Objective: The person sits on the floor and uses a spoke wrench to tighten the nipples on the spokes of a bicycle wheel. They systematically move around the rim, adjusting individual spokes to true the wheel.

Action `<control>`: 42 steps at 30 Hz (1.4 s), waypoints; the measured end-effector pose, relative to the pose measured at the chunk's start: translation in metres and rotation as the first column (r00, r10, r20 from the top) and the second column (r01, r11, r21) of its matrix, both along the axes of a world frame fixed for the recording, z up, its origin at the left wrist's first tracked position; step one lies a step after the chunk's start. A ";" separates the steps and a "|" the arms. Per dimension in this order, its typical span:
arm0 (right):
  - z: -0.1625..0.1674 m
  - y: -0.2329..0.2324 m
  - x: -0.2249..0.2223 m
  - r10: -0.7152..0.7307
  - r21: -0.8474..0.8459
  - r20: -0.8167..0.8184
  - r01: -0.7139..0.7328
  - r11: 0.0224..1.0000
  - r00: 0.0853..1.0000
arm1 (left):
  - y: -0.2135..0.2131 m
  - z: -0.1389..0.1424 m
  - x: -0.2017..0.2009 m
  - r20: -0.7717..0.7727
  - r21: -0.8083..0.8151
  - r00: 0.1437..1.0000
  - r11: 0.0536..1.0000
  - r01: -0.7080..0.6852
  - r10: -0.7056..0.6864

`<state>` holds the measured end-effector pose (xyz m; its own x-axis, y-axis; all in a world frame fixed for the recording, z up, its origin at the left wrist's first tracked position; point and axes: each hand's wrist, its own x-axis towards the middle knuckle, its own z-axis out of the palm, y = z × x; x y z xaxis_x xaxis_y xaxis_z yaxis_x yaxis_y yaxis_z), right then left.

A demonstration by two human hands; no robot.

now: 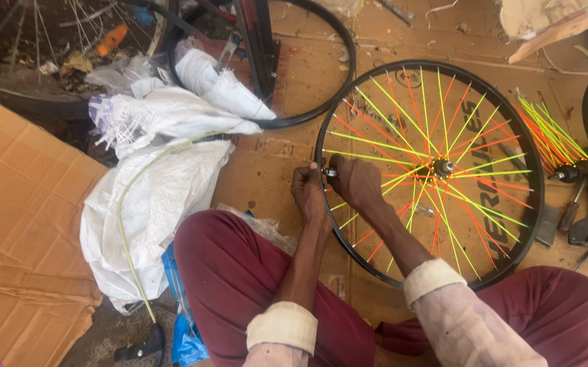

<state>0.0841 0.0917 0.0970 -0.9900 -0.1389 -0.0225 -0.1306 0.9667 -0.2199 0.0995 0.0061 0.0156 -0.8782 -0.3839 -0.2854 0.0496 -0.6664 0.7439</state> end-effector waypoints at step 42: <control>0.019 0.027 0.013 0.141 -0.410 0.058 -0.105 0.906 0.988 | -0.005 0.020 0.008 0.149 0.023 0.987 0.998 0.052 -0.055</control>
<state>0.0973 0.1189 0.1155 -0.9613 -0.2746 -0.0211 -0.2066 0.7697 -0.6041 0.1072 0.0006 0.0355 -0.8444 -0.3307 -0.4215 -0.0972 -0.6792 0.7275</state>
